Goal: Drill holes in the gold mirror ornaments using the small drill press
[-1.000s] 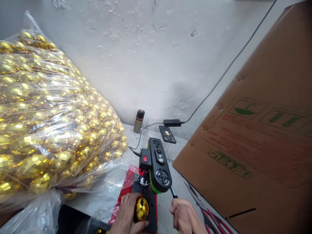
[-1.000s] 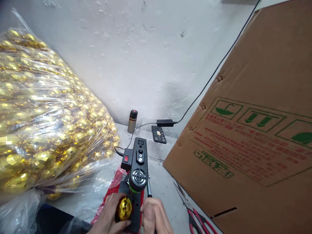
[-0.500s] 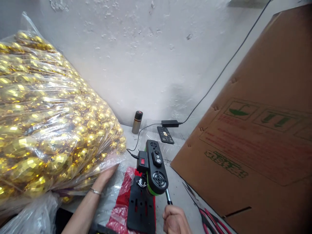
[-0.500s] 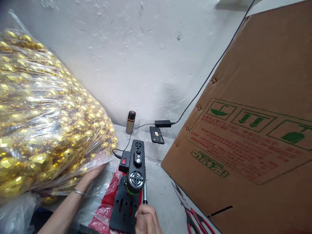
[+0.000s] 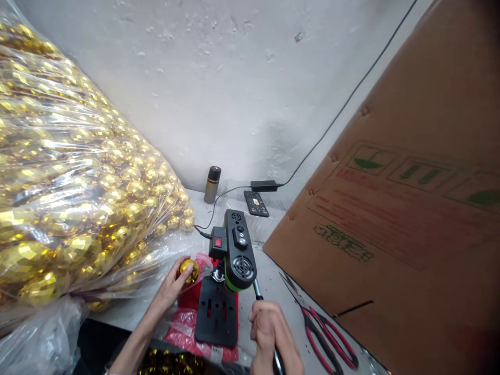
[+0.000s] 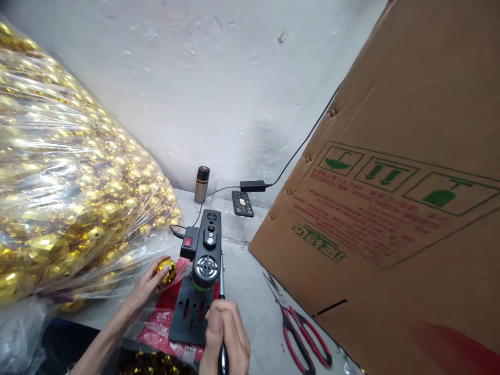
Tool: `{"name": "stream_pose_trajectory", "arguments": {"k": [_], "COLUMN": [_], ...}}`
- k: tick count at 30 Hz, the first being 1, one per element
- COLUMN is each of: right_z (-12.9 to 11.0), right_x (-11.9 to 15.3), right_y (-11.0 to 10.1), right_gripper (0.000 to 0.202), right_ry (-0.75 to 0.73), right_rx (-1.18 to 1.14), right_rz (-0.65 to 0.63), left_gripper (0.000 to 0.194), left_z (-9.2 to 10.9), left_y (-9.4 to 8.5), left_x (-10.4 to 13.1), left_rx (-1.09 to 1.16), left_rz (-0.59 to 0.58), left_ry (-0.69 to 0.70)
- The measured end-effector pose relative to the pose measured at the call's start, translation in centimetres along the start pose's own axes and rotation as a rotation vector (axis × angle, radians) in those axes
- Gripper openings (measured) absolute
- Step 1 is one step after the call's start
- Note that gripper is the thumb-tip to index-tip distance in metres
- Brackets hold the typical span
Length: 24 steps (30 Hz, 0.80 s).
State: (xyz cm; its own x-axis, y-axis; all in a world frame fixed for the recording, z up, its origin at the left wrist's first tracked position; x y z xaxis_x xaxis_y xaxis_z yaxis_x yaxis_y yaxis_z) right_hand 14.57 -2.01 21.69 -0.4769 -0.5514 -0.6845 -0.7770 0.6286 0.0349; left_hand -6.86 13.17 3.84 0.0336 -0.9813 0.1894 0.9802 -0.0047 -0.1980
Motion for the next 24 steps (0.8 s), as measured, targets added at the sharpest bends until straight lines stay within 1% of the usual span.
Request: {"name": "stream_pose_trajectory", "arguments": {"k": [2, 4, 6, 8, 11, 13, 17, 20, 22, 24], "right_z": [-0.2, -0.5, -0.7, -0.6, -0.1, -0.3, -0.3, -0.3, -0.4, -0.5], "right_x": [-0.5, -0.8, -0.8, -0.6, -0.2, 0.1, 0.3, 0.3, 0.3, 0.3], "right_y": [0.0, 0.0, 0.1, 0.1, -0.2, -0.1, 0.0, -0.1, -0.1, -0.1], "right_gripper": [0.033, 0.032, 0.031, 0.03, 0.032, 0.034, 0.034, 0.033, 0.033, 0.033], "right_ry": [-0.047, -0.121, -0.189, -0.191, -0.118, -0.111, -0.102, -0.104, -0.101, -0.094], "right_rx": [0.003, 0.017, 0.023, 0.025, 0.018, 0.003, -0.009, -0.004, 0.003, 0.009], "right_rz": [-0.024, -0.073, -0.131, -0.146, -0.1, -0.097, -0.101, -0.098, -0.104, -0.106], "left_gripper": [0.064, 0.059, 0.054, 0.05, 0.043, 0.041, 0.047, 0.05, 0.05, 0.05], "left_z": [-0.6, -0.5, -0.2, 0.1, 0.7, 1.0, 0.7, 0.4, 0.4, 0.5], "left_y": [1.7, 3.4, 4.8, 5.6, 6.2, 6.4, 6.6, 6.7, 6.8, 7.0], "left_x": [2.2, 4.0, 5.1, 5.7, 6.2, 6.5, 6.8, 6.7, 6.5, 6.4], "left_rx": [-0.007, -0.035, -0.084, -0.15, -0.233, -0.263, -0.29, -0.279, -0.267, -0.263], "left_rz": [-0.014, -0.028, -0.048, -0.058, -0.056, -0.047, 0.011, 0.047, 0.031, -0.011], "left_ry": [0.008, 0.063, 0.103, 0.132, 0.213, 0.286, 0.381, 0.414, 0.413, 0.401]}}
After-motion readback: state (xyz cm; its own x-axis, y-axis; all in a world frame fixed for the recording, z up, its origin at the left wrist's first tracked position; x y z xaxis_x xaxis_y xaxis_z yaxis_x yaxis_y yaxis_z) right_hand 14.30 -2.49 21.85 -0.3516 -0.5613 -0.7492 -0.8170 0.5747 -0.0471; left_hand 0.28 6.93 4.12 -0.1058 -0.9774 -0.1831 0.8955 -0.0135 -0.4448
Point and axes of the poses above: each hand's wrist, its own x-axis away from the middle knuckle, its own y-axis out of the palm, z = x × y, the point moved 9 cm from there along -x, towards the middle knuckle, and after that the axes turned 7 degrees about -y, right-handed, at the moved point
